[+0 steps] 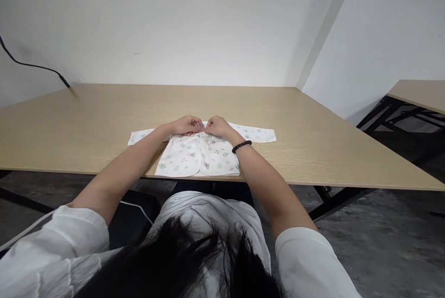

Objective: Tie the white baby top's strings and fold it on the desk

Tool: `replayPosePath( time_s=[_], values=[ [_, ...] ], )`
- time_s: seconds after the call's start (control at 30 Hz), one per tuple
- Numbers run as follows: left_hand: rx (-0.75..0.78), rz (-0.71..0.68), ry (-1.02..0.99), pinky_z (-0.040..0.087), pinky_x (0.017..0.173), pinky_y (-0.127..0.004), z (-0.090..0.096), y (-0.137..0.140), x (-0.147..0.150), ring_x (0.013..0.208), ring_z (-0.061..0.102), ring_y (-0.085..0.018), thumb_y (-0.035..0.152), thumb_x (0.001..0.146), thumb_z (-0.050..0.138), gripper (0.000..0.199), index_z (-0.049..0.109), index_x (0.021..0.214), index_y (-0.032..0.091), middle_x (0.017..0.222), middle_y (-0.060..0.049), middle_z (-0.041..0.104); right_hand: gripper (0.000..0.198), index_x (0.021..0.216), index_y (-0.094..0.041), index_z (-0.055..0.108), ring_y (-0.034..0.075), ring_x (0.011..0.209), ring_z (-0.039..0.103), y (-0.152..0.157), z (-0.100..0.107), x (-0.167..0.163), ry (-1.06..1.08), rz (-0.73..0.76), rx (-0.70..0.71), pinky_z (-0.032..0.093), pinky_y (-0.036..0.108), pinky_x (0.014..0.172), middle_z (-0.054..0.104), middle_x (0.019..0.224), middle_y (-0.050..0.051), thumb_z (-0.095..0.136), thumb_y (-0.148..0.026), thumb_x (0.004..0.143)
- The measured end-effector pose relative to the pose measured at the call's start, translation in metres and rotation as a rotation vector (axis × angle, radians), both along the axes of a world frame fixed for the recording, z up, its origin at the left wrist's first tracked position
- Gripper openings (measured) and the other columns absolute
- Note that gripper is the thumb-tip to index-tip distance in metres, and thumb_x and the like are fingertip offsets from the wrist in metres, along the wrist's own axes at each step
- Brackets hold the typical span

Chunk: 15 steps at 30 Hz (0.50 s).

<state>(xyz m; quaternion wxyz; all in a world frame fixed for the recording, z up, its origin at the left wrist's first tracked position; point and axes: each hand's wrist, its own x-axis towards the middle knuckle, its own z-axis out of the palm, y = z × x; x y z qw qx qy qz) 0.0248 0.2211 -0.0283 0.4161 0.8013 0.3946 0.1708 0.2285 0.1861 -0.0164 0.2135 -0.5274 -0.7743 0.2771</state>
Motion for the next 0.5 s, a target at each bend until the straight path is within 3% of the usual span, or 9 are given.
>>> replayPosePath(
  time_s=[0.13,0.2,0.33,0.5],
  values=[
    [0.059,-0.016,-0.004,0.034,0.045,-0.02,-0.001,-0.001,-0.001,0.045,0.048,-0.01,0.028,0.079,0.071,0.013,0.07,0.086,0.017,0.053,0.002,0.053,0.044,0.053,-0.02,0.04,0.009,0.051,0.033,-0.008,0.008,-0.004,-0.024,0.132,-0.037,0.023,0.026,0.048,0.036,0.051,-0.005,0.073,-0.039,0.075],
    [0.079,-0.017,-0.01,0.034,0.045,-0.021,-0.001,-0.001,-0.001,0.044,0.047,-0.01,0.032,0.082,0.07,0.016,0.069,0.087,0.017,0.053,0.002,0.054,0.049,0.052,-0.021,0.037,0.009,0.048,0.031,-0.011,0.01,-0.005,-0.084,0.22,-0.088,0.021,0.027,0.048,0.033,0.049,-0.006,0.076,-0.042,0.073],
    [0.1,-0.022,-0.028,0.03,0.044,-0.022,0.001,-0.005,-0.001,0.044,0.043,-0.009,0.04,0.086,0.067,0.024,0.068,0.085,0.017,0.054,0.001,0.053,0.034,0.054,-0.019,0.05,0.01,0.047,0.038,-0.009,0.01,-0.003,-0.187,0.29,-0.177,0.025,0.027,0.048,0.048,0.05,-0.003,0.073,-0.033,0.075],
    [0.058,-0.147,-0.086,0.023,0.047,-0.023,0.011,-0.011,0.001,0.046,0.031,-0.007,0.043,0.081,0.071,0.03,0.068,0.071,0.015,0.049,0.004,0.042,0.022,0.059,-0.017,0.059,0.01,0.051,0.046,-0.004,0.014,0.007,-0.075,0.38,-0.346,0.034,0.025,0.051,0.058,0.058,0.0,0.072,-0.027,0.075]
  ],
)
